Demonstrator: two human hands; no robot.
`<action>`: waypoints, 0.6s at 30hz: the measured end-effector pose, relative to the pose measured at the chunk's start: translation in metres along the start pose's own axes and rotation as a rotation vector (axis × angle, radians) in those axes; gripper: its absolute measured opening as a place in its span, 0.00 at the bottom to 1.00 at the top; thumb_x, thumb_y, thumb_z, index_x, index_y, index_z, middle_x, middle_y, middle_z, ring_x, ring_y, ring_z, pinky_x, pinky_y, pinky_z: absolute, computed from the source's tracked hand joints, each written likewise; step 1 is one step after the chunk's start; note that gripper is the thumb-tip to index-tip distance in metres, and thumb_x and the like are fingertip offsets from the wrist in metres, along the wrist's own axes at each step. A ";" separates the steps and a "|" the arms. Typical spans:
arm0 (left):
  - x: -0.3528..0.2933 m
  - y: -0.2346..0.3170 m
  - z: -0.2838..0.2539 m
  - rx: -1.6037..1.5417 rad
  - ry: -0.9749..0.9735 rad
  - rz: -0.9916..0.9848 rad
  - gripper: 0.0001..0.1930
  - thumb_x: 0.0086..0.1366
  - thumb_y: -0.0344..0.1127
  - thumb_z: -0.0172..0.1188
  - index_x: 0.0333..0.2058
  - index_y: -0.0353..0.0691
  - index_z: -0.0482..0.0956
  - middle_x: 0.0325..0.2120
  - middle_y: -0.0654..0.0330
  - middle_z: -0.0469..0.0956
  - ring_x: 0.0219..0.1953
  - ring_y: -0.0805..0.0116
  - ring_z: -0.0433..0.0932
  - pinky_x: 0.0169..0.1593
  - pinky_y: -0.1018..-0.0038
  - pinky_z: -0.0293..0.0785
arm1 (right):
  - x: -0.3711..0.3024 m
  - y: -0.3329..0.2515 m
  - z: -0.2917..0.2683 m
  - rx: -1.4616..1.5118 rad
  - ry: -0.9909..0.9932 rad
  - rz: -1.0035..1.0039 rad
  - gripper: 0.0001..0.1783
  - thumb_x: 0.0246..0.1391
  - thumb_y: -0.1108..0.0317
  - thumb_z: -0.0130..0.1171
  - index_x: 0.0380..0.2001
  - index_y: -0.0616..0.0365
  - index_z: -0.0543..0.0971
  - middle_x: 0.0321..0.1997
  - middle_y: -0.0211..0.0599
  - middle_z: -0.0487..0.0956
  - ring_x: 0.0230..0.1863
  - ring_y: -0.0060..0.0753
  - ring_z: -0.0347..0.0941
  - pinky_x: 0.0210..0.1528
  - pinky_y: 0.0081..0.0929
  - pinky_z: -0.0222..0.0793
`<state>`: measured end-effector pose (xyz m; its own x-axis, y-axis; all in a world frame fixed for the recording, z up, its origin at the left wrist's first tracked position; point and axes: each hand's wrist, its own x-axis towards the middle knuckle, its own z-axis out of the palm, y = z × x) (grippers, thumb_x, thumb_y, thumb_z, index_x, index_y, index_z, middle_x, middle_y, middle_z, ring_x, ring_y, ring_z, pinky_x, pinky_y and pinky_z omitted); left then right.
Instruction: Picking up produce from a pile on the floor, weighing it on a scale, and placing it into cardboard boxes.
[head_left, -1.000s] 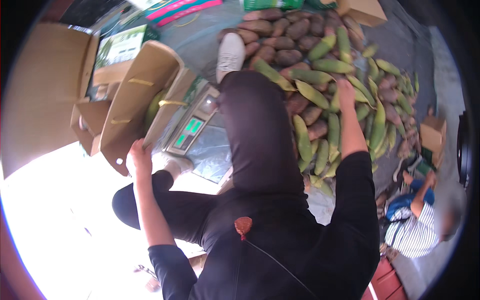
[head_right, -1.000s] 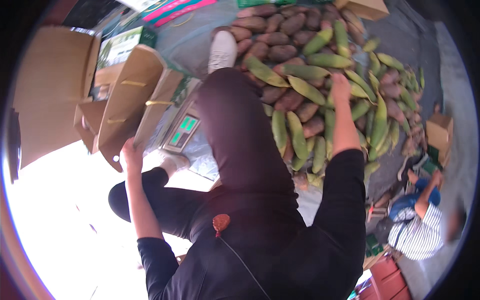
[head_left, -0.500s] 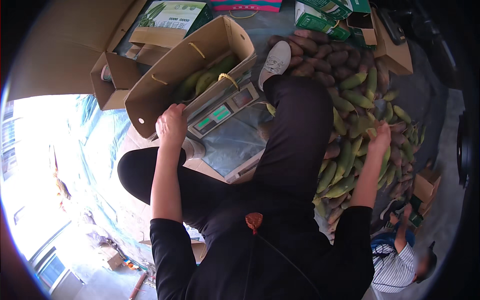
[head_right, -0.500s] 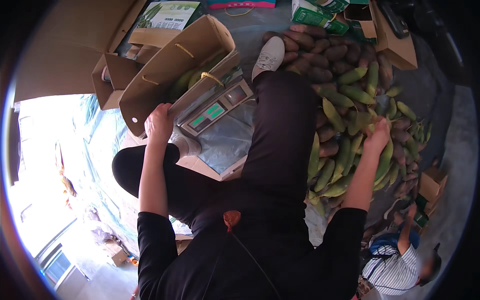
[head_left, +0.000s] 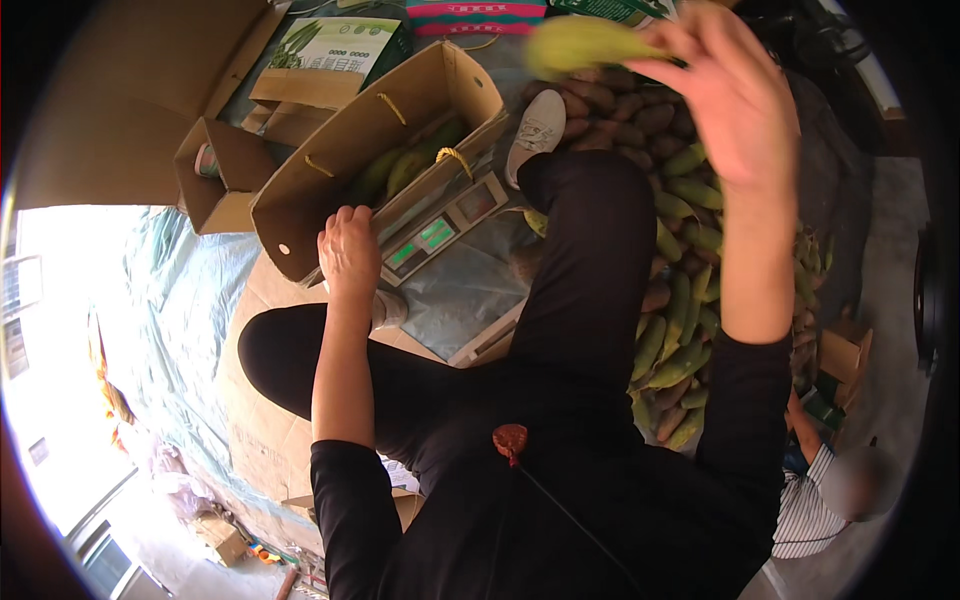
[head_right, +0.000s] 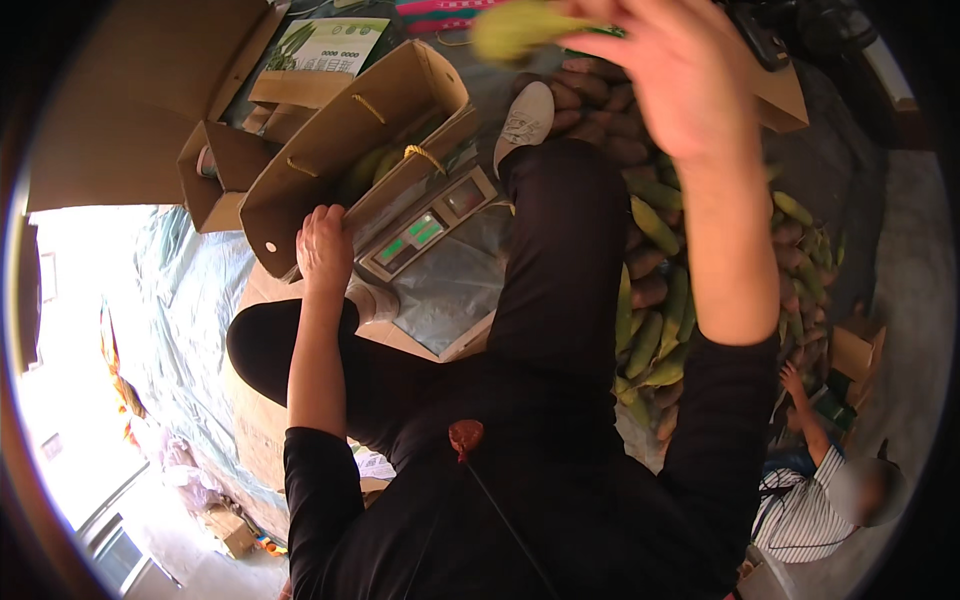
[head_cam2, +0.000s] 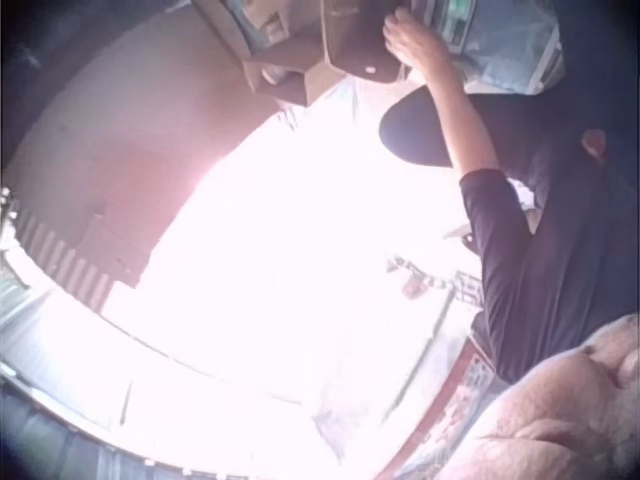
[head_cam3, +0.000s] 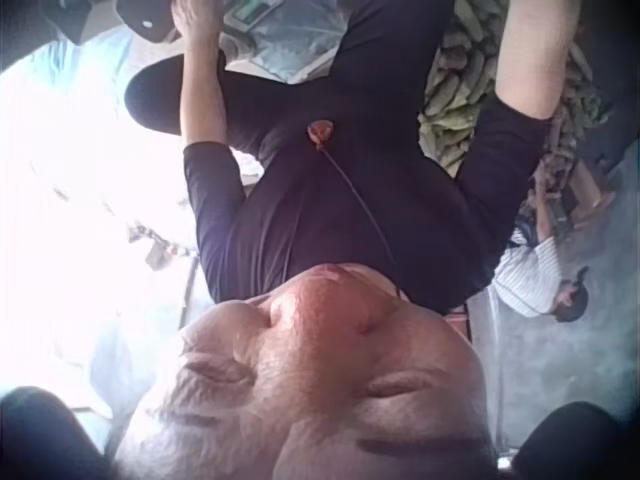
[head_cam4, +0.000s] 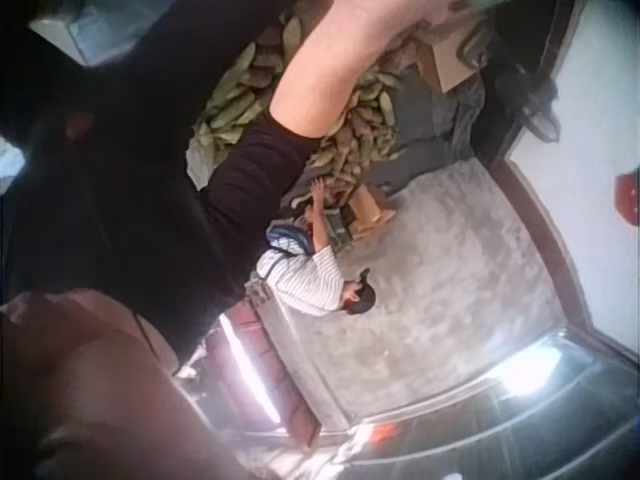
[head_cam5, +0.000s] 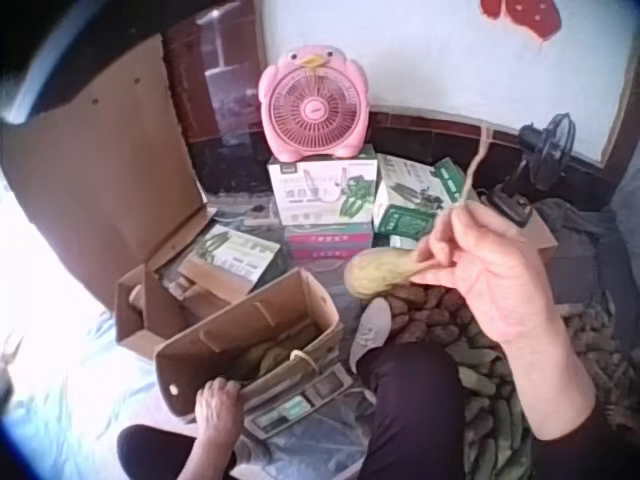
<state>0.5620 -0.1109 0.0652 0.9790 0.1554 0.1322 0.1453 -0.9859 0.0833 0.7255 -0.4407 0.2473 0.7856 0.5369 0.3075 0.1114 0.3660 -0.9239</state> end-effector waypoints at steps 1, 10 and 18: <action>-0.002 -0.001 -0.001 0.025 -0.007 -0.013 0.05 0.51 0.27 0.52 0.27 0.42 0.75 0.27 0.58 0.73 0.36 0.58 0.73 0.39 0.63 0.69 | 0.013 0.008 0.028 0.099 0.085 0.071 0.07 0.60 0.69 0.45 0.32 0.61 0.70 0.30 0.30 0.70 0.37 0.25 0.68 0.41 0.29 0.66; 0.003 0.011 0.010 0.175 -0.031 0.039 0.08 0.51 0.34 0.59 0.30 0.42 0.73 0.29 0.58 0.72 0.39 0.57 0.72 0.40 0.62 0.70 | 0.061 0.137 0.125 0.265 0.255 0.409 0.05 0.48 0.75 0.51 0.27 0.65 0.76 0.36 0.43 0.77 0.33 0.30 0.74 0.34 0.28 0.69; 0.001 0.008 0.001 0.150 -0.011 0.052 0.10 0.49 0.32 0.61 0.30 0.39 0.71 0.30 0.57 0.73 0.39 0.54 0.73 0.39 0.60 0.69 | 0.007 0.092 -0.028 -0.512 0.311 0.245 0.16 0.50 0.61 0.58 0.41 0.55 0.79 0.38 0.29 0.79 0.39 0.22 0.72 0.40 0.23 0.67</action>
<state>0.5644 -0.1191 0.0648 0.9871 0.1041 0.1212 0.1134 -0.9909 -0.0720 0.7578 -0.4248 0.1582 0.9563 0.2852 0.0642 0.1219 -0.1895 -0.9743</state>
